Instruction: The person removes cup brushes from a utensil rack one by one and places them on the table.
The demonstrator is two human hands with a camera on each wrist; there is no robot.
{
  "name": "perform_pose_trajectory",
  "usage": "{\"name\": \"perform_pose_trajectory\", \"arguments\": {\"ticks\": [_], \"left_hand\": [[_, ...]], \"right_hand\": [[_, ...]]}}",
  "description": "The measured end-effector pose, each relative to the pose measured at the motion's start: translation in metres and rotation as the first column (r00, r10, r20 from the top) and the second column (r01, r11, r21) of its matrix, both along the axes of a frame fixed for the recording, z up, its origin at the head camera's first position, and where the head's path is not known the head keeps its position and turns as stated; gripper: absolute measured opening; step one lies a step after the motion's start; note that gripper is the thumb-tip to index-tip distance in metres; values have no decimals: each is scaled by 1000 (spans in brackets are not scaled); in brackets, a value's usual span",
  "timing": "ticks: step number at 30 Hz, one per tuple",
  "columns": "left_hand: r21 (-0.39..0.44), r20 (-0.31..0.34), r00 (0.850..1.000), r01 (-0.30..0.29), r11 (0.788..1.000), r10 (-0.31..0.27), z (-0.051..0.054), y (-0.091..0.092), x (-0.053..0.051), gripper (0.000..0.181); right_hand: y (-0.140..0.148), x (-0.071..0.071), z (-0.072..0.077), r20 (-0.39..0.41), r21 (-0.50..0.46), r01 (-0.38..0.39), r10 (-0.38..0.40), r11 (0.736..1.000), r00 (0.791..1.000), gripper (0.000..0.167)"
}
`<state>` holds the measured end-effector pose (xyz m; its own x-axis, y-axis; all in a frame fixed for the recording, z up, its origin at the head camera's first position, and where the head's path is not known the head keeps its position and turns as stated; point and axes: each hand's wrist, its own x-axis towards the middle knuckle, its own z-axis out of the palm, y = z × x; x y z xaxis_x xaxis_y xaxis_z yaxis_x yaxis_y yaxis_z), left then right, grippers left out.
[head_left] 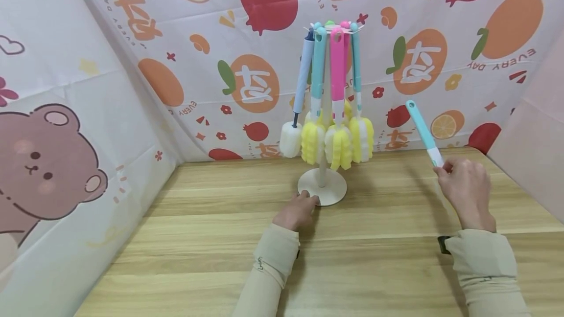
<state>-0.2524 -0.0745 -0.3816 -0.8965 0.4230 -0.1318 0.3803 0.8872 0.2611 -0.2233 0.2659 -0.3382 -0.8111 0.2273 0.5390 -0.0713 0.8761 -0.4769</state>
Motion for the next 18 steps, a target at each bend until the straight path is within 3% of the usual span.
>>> {"name": "perform_pose_trajectory", "arguments": {"ticks": [18], "left_hand": [[-1, -17, 1000, 9, 1000, -9, 0, -1, -1, 45]], "right_hand": [[11, -2, -9, 35, 48, -20, 18, 999, 999, 15]]}}
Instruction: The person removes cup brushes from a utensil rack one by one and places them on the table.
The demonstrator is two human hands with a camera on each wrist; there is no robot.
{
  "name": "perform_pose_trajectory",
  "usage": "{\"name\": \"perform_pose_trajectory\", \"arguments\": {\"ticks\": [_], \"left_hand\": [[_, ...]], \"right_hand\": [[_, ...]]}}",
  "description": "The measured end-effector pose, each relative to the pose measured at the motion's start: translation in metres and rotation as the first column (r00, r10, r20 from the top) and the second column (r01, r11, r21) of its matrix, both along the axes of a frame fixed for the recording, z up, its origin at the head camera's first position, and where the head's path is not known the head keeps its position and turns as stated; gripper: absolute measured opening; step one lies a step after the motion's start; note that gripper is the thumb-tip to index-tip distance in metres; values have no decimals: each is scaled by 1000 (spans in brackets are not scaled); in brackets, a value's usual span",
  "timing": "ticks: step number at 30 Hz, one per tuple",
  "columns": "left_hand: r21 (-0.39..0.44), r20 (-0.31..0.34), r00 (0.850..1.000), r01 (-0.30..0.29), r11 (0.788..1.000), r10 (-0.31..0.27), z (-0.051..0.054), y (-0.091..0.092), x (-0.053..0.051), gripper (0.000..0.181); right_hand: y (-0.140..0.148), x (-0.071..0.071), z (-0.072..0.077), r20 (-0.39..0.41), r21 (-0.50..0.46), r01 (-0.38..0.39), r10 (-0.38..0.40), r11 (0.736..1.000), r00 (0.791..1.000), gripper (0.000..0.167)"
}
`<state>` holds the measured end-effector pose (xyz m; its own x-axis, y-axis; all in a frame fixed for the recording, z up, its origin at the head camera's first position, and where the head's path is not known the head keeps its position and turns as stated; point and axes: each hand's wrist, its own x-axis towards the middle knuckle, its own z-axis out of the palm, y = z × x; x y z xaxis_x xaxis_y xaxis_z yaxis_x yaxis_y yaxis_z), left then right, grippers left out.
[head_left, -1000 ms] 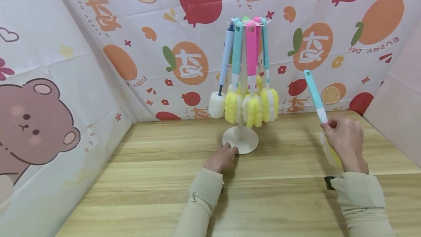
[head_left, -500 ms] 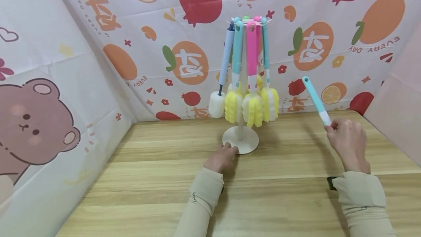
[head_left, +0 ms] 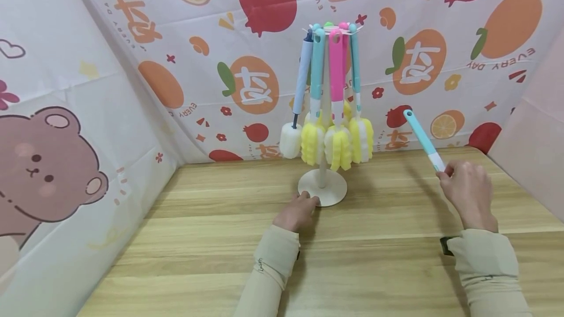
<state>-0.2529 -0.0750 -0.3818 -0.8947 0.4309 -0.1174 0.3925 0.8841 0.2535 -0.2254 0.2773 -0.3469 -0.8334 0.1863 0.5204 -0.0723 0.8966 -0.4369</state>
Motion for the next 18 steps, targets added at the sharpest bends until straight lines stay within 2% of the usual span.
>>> {"name": "perform_pose_trajectory", "arguments": {"ticks": [10, 18], "left_hand": [[-2, -7, 1000, 0, 1000, 0, 0, -1, 0, 49], [7, -12, 1000, 0, 1000, 1, -1, -1, 1, 47]], "right_hand": [[5, -5, -8, 67, 68, -3, -2, 998, 998, 14], [9, -6, -15, 156, 53, 1, -9, 999, 988, 16]]}}
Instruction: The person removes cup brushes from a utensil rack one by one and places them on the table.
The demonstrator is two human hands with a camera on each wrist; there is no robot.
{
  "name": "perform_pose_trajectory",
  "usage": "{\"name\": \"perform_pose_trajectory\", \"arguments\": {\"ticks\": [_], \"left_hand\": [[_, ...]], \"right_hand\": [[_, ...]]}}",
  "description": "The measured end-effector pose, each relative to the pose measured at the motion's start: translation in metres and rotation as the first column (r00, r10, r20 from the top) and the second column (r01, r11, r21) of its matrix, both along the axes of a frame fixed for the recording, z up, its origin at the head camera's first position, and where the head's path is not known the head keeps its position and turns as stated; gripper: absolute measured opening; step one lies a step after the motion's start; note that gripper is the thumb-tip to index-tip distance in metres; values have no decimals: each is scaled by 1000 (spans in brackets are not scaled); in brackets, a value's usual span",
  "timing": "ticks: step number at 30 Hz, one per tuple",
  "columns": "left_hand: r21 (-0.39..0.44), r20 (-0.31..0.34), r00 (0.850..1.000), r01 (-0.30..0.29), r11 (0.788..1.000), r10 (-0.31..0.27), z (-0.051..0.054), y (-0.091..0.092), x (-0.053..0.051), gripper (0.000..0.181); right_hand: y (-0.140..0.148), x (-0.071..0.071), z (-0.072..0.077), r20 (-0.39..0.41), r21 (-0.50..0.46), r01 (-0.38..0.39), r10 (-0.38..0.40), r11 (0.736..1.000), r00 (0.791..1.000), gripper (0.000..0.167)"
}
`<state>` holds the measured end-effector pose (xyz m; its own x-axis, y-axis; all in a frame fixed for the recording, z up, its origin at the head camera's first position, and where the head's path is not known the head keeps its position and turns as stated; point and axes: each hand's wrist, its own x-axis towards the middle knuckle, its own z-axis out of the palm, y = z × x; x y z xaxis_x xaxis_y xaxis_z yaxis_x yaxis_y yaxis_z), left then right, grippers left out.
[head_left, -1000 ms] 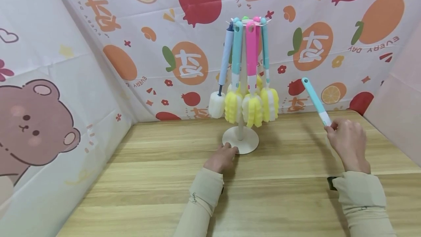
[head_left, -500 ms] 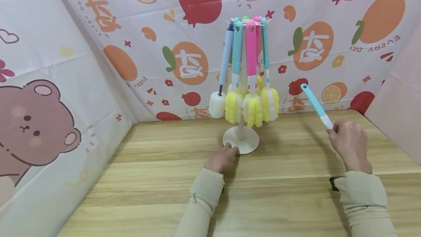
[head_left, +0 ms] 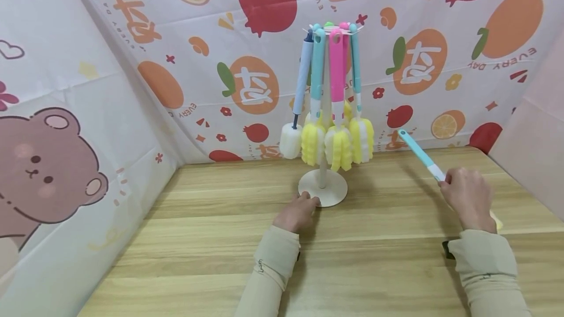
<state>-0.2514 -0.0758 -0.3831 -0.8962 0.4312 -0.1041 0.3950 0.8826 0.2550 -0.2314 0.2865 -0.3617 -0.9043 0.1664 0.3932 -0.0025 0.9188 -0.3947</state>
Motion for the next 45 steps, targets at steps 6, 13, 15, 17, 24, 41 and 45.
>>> {"name": "perform_pose_trajectory", "arguments": {"ticks": [6, 13, 15, 17, 24, 41, 45], "left_hand": [[-1, 1, 1000, -1, 1000, 1, 0, 0, 1, 46], [7, 3, 1000, 3, 1000, -3, 0, -1, 2, 43], [5, 1, 1000, 2, 1000, -2, 1, -1, 2, 44], [5, 0, 1000, 2, 1000, -2, 2, -1, 2, 44], [6, 8, 1000, -3, 1000, 3, 1, -1, 0, 45], [-2, 6, 1000, -11, 1000, 11, 2, 0, 2, 44], [-3, -8, 1000, 1, 1000, -1, 2, 1, 2, 39]], "right_hand": [[3, 0, -6, 23, -5, 0, 0, 1000, 1000, 17], [6, 0, -11, 19, 15, -11, 11, 1000, 1000, 15], [8, 0, -12, 29, 10, -9, 8, 1000, 1000, 14], [9, 0, -14, 43, 8, 2, -3, 1000, 999, 14], [10, -1, -16, 139, 9, 47, -47, 999, 989, 12], [13, -2, -26, 218, 13, 0, -3, 1000, 976, 10], [15, -3, -26, 241, 7, 5, -7, 1000, 970, 11]]}}
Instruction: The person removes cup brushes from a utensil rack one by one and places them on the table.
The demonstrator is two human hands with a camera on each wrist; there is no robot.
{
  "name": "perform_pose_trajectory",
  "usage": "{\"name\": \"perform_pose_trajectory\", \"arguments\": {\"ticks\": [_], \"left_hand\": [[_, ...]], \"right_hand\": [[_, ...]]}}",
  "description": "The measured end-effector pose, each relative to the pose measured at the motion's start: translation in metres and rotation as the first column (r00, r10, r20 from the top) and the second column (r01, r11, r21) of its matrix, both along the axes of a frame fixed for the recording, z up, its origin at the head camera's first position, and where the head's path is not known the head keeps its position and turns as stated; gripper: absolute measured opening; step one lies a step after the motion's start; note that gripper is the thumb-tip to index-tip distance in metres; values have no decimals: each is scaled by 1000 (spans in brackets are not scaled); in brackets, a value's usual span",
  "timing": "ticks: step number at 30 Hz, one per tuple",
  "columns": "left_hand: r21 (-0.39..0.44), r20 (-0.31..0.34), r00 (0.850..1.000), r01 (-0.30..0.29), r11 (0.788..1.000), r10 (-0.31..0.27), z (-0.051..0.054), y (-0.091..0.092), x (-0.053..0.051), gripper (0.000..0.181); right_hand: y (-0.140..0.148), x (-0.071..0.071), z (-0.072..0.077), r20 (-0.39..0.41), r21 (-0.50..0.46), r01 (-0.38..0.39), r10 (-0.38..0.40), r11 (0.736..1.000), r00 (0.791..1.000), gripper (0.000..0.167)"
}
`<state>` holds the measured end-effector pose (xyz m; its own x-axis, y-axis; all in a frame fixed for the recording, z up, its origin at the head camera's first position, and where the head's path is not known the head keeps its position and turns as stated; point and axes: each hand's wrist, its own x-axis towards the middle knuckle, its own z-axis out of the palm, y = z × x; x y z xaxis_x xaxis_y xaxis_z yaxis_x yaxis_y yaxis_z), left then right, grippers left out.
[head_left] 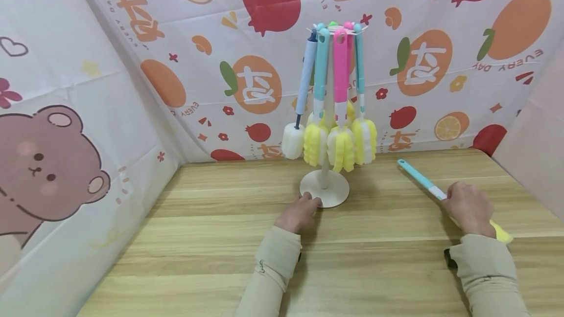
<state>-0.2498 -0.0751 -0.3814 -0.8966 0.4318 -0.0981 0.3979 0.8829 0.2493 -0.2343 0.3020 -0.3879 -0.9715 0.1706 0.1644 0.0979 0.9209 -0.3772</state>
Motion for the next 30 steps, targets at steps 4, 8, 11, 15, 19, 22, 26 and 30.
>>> {"name": "perform_pose_trajectory", "arguments": {"ticks": [4, 8, 11, 15, 19, 22, 26, 30], "left_hand": [[2, -6, 1000, 2, 1000, -2, 0, 1, 0, 37], [-1, -7, 1000, 4, 1000, -4, 0, 2, -1, 35], [-8, -13, 1000, 9, 1000, -9, 0, 3, -1, 34], [-8, -11, 1000, 9, 1000, -9, 0, 3, -2, 35], [-7, 2, 1000, 6, 1000, -6, 0, 2, -1, 34], [-5, 8, 1000, 4, 1000, -4, -1, 1, -1, 37], [1, 14, 1000, 3, 1000, -3, 0, 1, -1, 38], [8, 19, 1000, 3, 1000, -3, 1, 1, -1, 38]], "right_hand": [[2, 0, 0, 17, 3, -12, 12, 1000, 1000, 11], [3, -1, 1, 48, 4, -17, 16, 1000, 999, 11], [5, -1, 2, 70, -3, -10, 10, 1000, 997, 10], [6, -1, 2, 78, -9, -10, 11, 1000, 997, 11], [5, -1, 0, 81, -13, -10, 11, 1000, 997, 13], [4, 0, -1, 83, -12, -12, 13, 1000, 996, 13], [5, -1, -1, 89, -8, -17, 18, 1000, 996, 11], [4, -2, 0, 102, -10, -15, 16, 1000, 995, 12]]}}
